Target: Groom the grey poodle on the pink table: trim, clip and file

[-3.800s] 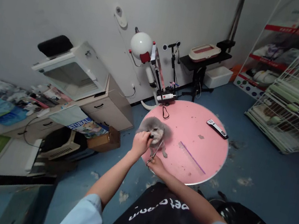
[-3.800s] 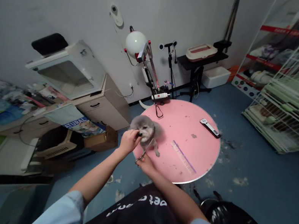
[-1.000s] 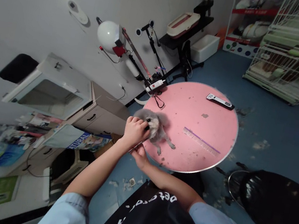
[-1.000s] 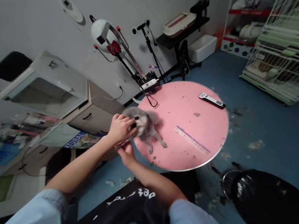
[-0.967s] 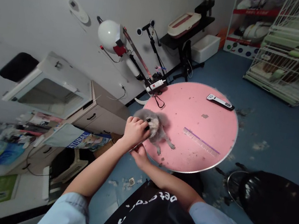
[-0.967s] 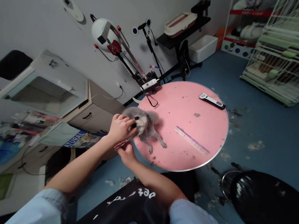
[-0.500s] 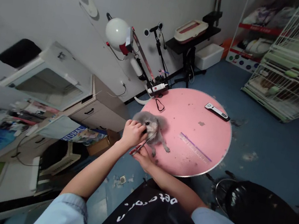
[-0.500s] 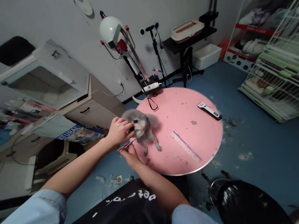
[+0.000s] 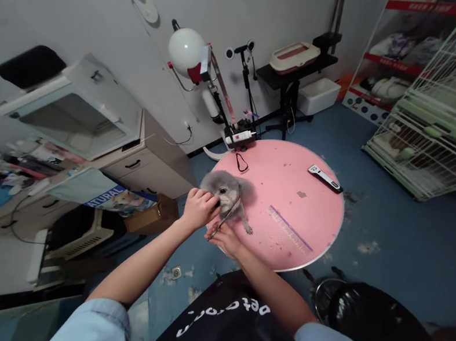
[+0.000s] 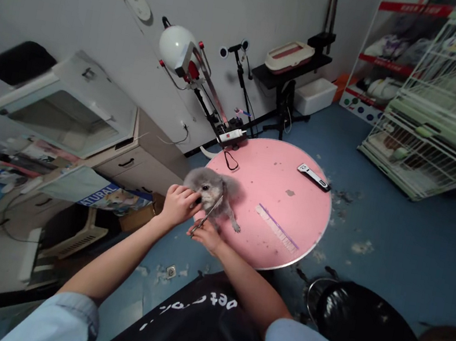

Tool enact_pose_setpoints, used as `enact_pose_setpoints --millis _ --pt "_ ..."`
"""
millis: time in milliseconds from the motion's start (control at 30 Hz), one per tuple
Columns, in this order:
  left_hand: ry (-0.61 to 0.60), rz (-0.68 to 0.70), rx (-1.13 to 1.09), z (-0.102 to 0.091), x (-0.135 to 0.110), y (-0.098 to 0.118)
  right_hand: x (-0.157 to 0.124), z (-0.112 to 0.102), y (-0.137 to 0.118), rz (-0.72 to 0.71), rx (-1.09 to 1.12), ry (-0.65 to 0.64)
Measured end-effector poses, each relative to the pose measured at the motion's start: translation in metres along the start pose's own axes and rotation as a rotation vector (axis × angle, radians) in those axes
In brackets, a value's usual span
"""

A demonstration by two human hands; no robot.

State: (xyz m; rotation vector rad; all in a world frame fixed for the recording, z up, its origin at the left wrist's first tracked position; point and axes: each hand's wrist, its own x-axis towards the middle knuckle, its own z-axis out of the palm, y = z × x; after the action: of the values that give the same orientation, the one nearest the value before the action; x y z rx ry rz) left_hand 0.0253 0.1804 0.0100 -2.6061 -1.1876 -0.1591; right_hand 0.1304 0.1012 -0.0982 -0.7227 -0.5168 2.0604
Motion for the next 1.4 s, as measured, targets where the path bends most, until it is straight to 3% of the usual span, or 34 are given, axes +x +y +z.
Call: enact_pose_setpoints --millis 300,533,667,900,1033,1200,1400 --pt "0.067 0.013 -0.003 0.004 -0.006 -0.001 -0.016 -0.004 -0.027 0.082 -0.036 -0.020" --pt "0.137 0.012 -0.008 0.006 -0.008 0.001 -0.015 -0.012 -0.031 0.090 -0.096 -0.029" --pt "0.169 0.021 -0.017 0.006 -0.007 0.001 -0.013 -0.012 -0.034 0.097 -0.142 0.040" --pt "0.139 -0.021 -0.057 0.006 -0.010 -0.001 -0.010 -0.022 -0.037 0.130 -0.200 -0.022" --pt "0.139 -0.100 -0.106 0.011 -0.012 -0.003 -0.008 -0.021 -0.031 0.111 -0.174 -0.009" --pt "0.105 -0.205 -0.068 0.014 -0.011 -0.011 -0.002 -0.003 -0.008 0.073 -0.121 0.003" --pt "0.007 -0.159 -0.033 0.004 -0.002 -0.014 0.016 0.020 0.013 -0.061 -0.050 0.077"
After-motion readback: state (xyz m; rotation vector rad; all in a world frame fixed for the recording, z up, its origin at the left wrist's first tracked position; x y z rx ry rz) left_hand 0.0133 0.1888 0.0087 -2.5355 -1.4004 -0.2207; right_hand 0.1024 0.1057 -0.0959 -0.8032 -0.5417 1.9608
